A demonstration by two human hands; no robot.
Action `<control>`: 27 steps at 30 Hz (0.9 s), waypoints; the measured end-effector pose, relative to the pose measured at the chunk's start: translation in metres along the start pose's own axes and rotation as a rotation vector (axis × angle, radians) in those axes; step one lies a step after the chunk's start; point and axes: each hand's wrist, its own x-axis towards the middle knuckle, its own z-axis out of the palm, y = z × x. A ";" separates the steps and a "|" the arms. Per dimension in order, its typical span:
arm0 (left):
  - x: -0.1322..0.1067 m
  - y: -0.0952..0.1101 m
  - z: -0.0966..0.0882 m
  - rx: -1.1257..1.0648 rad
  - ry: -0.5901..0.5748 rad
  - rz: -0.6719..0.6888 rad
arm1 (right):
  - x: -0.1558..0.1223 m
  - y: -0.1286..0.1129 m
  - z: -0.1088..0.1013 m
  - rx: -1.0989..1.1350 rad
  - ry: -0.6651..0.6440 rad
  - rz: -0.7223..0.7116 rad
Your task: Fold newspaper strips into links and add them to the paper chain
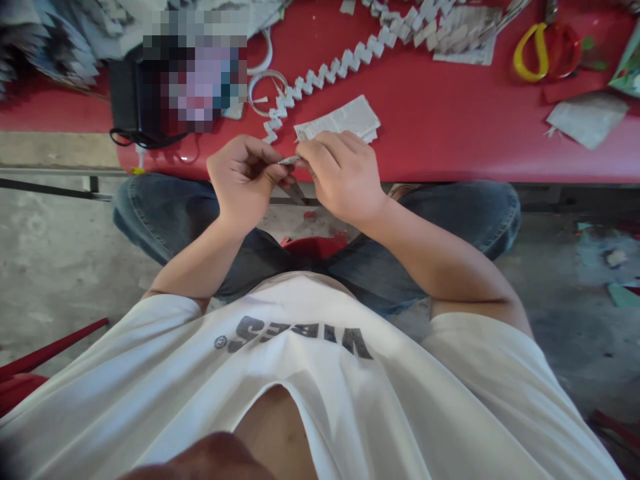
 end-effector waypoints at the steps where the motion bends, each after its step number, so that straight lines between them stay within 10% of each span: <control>1: 0.000 0.001 0.000 0.007 0.013 0.001 | -0.001 0.001 0.001 -0.008 0.014 -0.035; 27: -0.001 0.004 -0.005 0.187 0.060 0.127 | 0.001 0.001 0.003 0.208 -0.054 -0.018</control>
